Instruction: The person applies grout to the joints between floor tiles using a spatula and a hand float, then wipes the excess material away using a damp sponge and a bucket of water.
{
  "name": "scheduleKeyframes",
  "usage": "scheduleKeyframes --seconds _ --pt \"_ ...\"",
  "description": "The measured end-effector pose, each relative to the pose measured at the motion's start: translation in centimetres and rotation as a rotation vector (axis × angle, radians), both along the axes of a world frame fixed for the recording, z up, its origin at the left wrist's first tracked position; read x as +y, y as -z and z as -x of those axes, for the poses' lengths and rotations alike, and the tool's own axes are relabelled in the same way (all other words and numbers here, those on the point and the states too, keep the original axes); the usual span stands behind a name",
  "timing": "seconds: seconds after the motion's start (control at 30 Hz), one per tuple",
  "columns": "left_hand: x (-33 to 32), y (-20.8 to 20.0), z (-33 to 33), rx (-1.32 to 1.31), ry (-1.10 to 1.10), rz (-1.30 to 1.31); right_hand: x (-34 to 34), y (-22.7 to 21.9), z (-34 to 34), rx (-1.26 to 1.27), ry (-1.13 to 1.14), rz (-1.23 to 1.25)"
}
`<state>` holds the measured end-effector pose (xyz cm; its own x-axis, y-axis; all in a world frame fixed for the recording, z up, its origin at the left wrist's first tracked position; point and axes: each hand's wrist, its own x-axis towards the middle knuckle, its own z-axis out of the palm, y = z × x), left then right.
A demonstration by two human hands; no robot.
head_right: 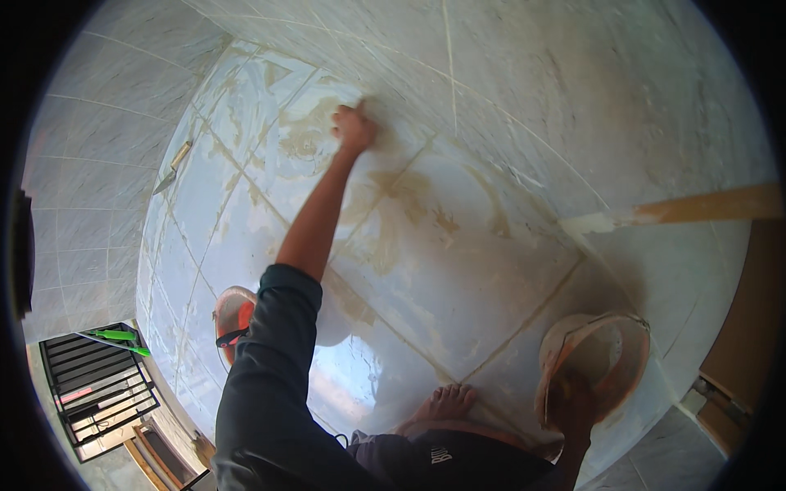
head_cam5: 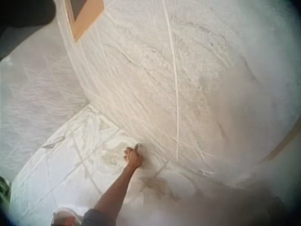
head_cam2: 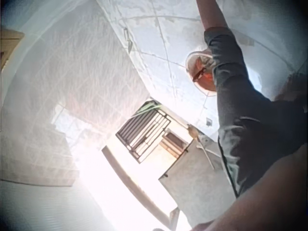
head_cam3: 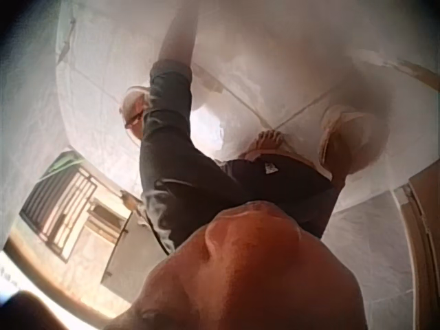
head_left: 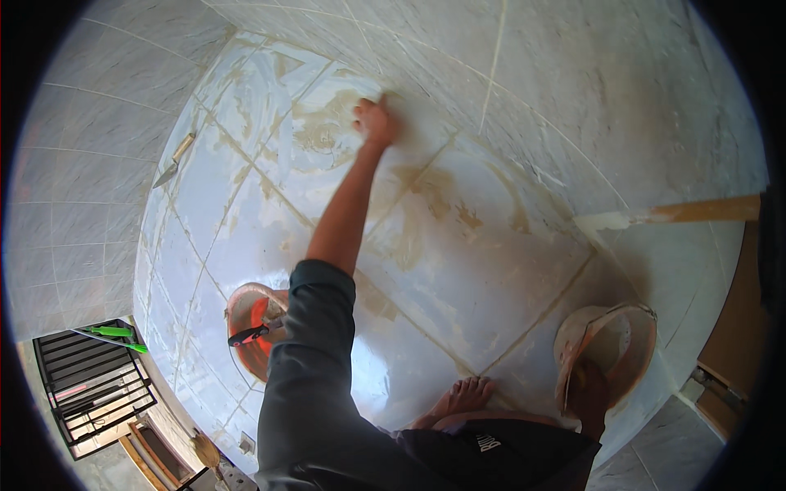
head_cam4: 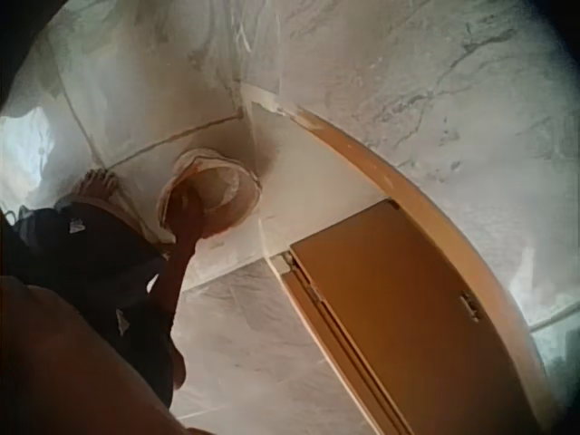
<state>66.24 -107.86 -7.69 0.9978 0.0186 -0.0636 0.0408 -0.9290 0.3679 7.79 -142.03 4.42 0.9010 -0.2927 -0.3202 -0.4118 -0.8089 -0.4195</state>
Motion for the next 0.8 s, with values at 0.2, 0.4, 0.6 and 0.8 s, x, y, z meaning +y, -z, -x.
scheduleKeyframes --seconds 0.2,0.4,0.6,0.8 --pt "1.7 0.1 -6.4 0.058 -0.077 0.050 -1.6 1.9 1.1 0.041 0.006 -0.054" --pt "-4.6 0.5 -0.8 0.030 0.092 -0.079 -1.2 0.9 0.1 0.076 0.100 -0.138" --pt "-4.8 0.0 7.8 0.022 0.397 0.125 -2.3 2.6 1.8 0.064 0.139 -0.168" --pt "2.8 0.2 -2.3 -0.065 -0.084 -0.064 -2.2 3.5 2.1 0.037 0.439 -0.329"
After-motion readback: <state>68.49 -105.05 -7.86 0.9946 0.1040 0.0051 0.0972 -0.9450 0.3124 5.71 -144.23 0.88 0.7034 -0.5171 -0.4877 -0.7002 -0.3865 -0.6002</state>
